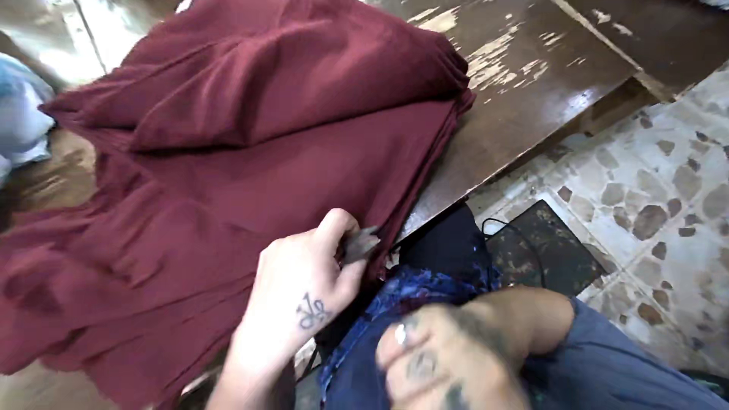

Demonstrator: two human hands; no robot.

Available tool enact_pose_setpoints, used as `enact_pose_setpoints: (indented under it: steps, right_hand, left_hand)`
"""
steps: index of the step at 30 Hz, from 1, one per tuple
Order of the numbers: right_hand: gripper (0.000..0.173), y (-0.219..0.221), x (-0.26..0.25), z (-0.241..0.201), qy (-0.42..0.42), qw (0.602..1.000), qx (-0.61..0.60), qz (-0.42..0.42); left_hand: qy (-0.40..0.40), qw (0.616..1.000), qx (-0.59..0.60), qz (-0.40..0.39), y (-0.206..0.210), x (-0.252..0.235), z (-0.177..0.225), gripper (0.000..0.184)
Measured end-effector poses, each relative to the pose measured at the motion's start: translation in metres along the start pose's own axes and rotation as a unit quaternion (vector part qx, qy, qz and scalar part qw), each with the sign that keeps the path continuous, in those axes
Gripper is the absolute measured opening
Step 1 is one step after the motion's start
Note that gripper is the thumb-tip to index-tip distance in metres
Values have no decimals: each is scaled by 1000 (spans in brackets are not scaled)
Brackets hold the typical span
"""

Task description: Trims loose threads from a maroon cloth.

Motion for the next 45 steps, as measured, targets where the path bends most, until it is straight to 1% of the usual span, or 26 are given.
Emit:
enact_pose_setpoints:
  steps: [1, 3, 5, 7, 10, 12, 14, 16, 17, 20, 21, 23, 26, 29, 30, 32, 33, 34, 36, 37, 38, 40, 41, 42, 43, 45]
  right_hand:
    - [36, -7, 4, 6, -8, 999, 44, 30]
    - [40, -23, 9, 26, 18, 989, 133, 66]
    - [54, -36, 13, 57, 61, 977, 193, 67]
    - [63, -42, 17, 88, 90, 967, 231, 66]
    - [25, -47, 17, 93, 80, 978, 185, 57]
    - [21, -59, 20, 85, 93, 988, 116, 35]
    - [25, -71, 25, 79, 113, 992, 56, 24]
    - [25, -73, 25, 75, 121, 991, 57, 26]
    - [27, -70, 22, 74, 122, 988, 85, 32]
    - [54, -55, 10, 77, 135, 967, 212, 38]
    - [48, -50, 9, 81, 131, 962, 238, 31]
    - [22, -51, 11, 80, 117, 966, 230, 0]
    - [21, -74, 19, 62, 129, 985, 115, -27]
    - [22, -80, 21, 50, 144, 982, 118, -17]
    - [28, -77, 19, 52, 150, 978, 145, -7]
    - [60, -67, 13, 59, 168, 962, 214, 9]
    - [67, -61, 10, 63, 175, 954, 243, 15]
    - [65, -56, 7, 67, 173, 949, 263, 20]
    - [34, -49, 8, 72, 162, 950, 266, 10]
    - [24, -49, 8, 71, 146, 958, 245, 4]
    - [22, -50, 9, 68, 134, 964, 228, -3]
    - [24, -55, 13, 61, 129, 970, 203, -21]
    - [25, -57, 16, 57, 131, 972, 190, -28]
    - [25, -58, 18, 54, 138, 972, 185, -35]
    - [25, -58, 19, 52, 142, 971, 187, -40]
    - [24, -55, 21, 51, 136, 971, 196, -28]
  left_hand:
    - [0, 1000, 25, 2, 3, 3, -4, 20]
    - [12, 984, 170, 53, -1, 9, -11, 16]
    - [1, 932, 334, 143, 1, 13, -14, 11]
    - [0, 855, 482, 189, 6, 15, -15, 4]
    - [2, 763, 625, 164, 16, 14, -20, 5]
    - [-6, 732, 666, 142, 21, 13, -21, 7]
    - [-15, 716, 686, 131, 23, 12, -22, 9]
    - [-14, 710, 693, 123, 25, 12, -23, 9]
    - [-13, 707, 697, 119, 25, 12, -23, 9]
    - [-8, 699, 706, 110, 26, 11, -24, 10]
    - [-10, 697, 709, 107, 26, 12, -25, 10]
    - [-20, 691, 716, 94, 25, 12, -26, 10]
    - [-25, 674, 734, 75, 25, 12, -29, 11]
    - [-16, 685, 725, 73, 27, 11, -28, 11]
    - [-16, 687, 723, 73, 28, 11, -28, 11]
    - [-17, 686, 723, 74, 28, 9, -27, 11]
    - [-18, 685, 725, 73, 28, 9, -27, 11]
    - [-21, 685, 725, 72, 28, 9, -26, 11]
    - [-27, 702, 709, 60, 23, 10, -26, 12]
    - [-28, 732, 679, 52, 17, 11, -27, 12]
    - [-24, 783, 619, 47, 10, 12, -27, 12]
    - [-6, 918, 394, 50, -9, 14, -28, 13]
    - [9, 964, 259, 54, -18, 15, -28, 14]
    - [22, 989, 139, 53, -26, 15, -28, 16]
    - [30, 997, 46, 47, -33, 13, -26, 18]
    - [46, 996, -67, 25, -48, 12, -18, 28]
Point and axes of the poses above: each hand's wrist, its own x-axis away from the middle knuckle, its own y-axis out of the palm, z = x × y, the point moved 3 cm from there along -x, towards the middle knuckle, and after that the axes turned 13 degrees about -x, right-handed, at the moved point
